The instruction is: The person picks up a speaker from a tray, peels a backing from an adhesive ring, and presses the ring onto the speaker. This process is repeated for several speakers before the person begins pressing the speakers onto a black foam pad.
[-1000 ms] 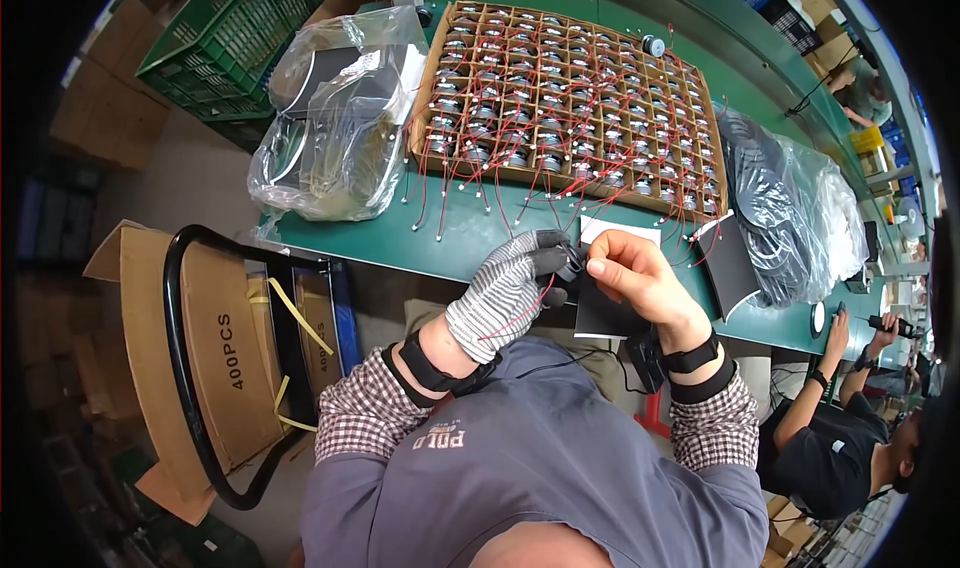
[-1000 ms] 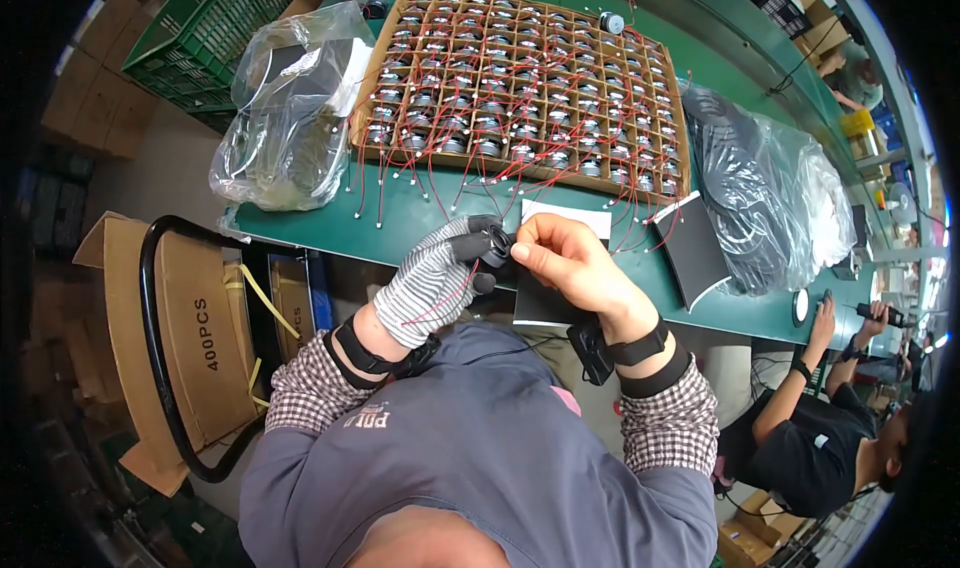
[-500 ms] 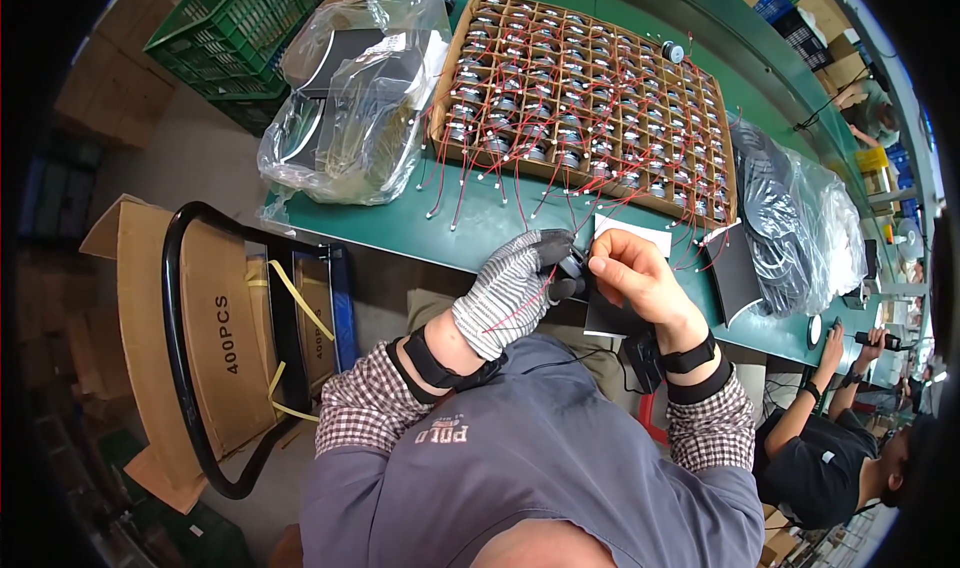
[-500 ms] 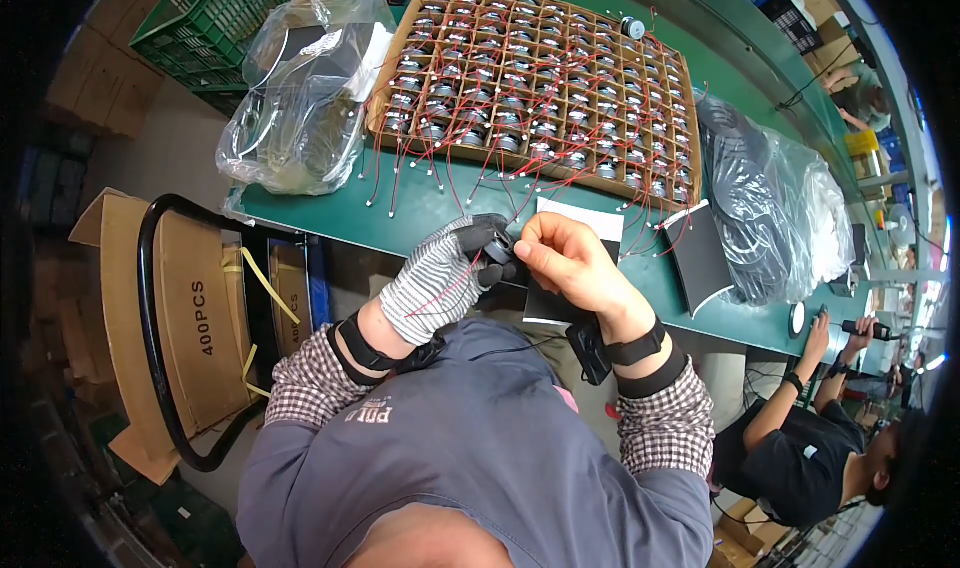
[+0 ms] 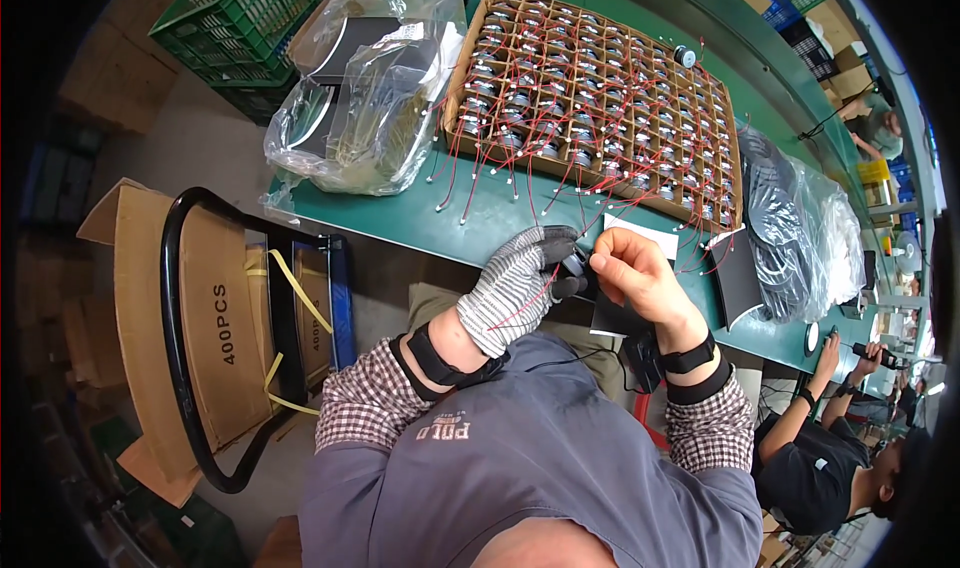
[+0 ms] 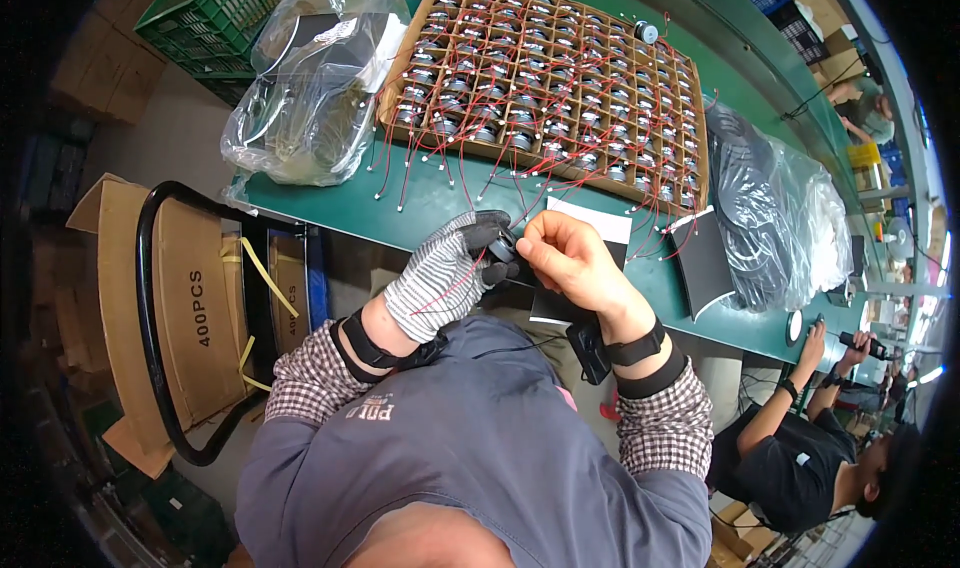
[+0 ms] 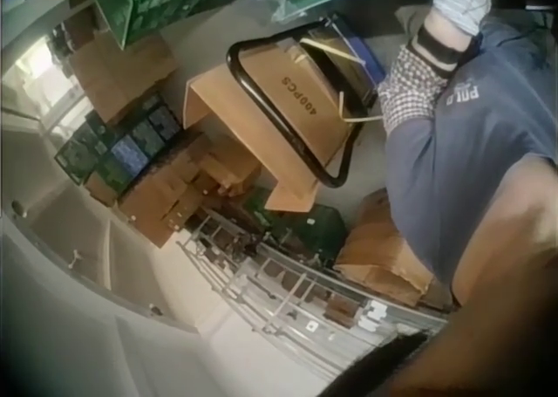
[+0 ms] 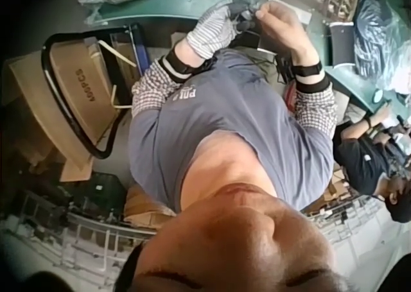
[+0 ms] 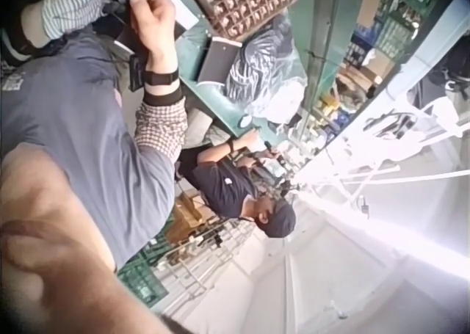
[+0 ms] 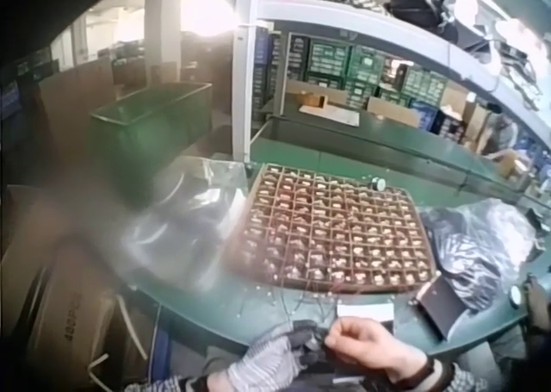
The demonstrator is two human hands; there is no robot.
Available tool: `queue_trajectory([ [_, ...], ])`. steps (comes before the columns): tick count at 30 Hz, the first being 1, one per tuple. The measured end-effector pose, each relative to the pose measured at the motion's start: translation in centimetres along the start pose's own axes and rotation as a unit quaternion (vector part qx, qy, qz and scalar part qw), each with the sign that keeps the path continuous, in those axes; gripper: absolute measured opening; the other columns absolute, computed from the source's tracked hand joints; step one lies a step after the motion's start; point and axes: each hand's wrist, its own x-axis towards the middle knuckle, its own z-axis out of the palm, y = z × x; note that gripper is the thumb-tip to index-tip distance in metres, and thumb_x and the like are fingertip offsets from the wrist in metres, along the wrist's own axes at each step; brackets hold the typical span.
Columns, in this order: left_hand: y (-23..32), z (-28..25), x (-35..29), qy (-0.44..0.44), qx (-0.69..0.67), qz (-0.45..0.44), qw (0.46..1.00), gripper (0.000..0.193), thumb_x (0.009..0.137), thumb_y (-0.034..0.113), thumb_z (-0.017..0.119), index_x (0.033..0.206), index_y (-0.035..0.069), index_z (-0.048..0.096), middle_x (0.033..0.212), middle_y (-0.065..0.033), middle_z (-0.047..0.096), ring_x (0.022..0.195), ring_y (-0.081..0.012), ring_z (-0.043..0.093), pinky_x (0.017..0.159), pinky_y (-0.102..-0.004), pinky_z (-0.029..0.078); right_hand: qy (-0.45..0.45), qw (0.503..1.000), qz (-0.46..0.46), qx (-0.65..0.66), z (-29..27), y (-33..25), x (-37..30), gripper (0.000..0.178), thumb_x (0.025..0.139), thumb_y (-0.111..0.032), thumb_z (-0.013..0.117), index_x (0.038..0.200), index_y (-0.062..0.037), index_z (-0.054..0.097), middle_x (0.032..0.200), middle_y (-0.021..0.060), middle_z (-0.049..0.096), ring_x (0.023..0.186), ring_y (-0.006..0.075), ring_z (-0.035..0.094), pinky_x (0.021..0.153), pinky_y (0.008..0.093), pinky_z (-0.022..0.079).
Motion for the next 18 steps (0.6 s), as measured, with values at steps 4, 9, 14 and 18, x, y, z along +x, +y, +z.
queue_trajectory([
  [4, 0.01, -0.03, -0.11, 0.007, 0.001, -0.006, 1.000, 0.025, 0.086, 0.017, 0.054, 0.108, 0.004, 0.052, 0.088, -0.0053, 0.056, 0.078, -0.0134, 0.055, 0.067, -0.0268, 0.051, -0.001, 1.000, 0.003, -0.006, 0.10, -0.01, 0.13, 0.019, 0.087, -0.019, 0.058, 0.077, -0.0066, 0.048, 0.058, -0.0055, 0.044, 0.045, 0.0028, 0.038, 0.040, 0.0178, 0.028],
  [9, 0.06, 0.07, -0.41, 0.019, 0.017, 0.005, 1.000, 0.026, 0.086, 0.016, 0.053, 0.109, 0.004, 0.052, 0.090, -0.0055, 0.057, 0.079, -0.0140, 0.056, 0.066, -0.0270, 0.051, 0.006, 1.000, 0.015, -0.023, 0.24, -0.08, 0.22, 0.017, 0.087, -0.017, 0.057, 0.077, -0.0068, 0.048, 0.058, -0.0050, 0.045, 0.046, 0.0031, 0.039, 0.040, 0.0176, 0.028],
  [14, -0.16, -0.34, -0.29, 0.015, 0.073, 0.028, 0.997, 0.027, 0.085, 0.014, 0.055, 0.110, 0.003, 0.052, 0.088, -0.0041, 0.058, 0.075, -0.0130, 0.057, 0.064, -0.0260, 0.051, 0.026, 0.996, 0.019, -0.080, 0.30, -0.07, 0.08, 0.016, 0.086, -0.016, 0.059, 0.077, -0.0051, 0.051, 0.060, -0.0064, 0.044, 0.051, 0.0011, 0.037, 0.044, 0.0184, 0.029],
  [18, -0.37, 0.07, -0.18, 0.007, 0.118, 0.036, 0.992, 0.029, 0.083, 0.011, 0.059, 0.110, 0.002, 0.052, 0.083, -0.0028, 0.058, 0.066, -0.0111, 0.056, 0.060, -0.0232, 0.049, 0.043, 0.982, -0.025, -0.180, 0.06, 0.00, 0.00, 0.014, 0.085, -0.015, 0.060, 0.078, -0.0046, 0.054, 0.062, -0.0072, 0.045, 0.054, 0.0006, 0.037, 0.046, 0.0189, 0.029],
])
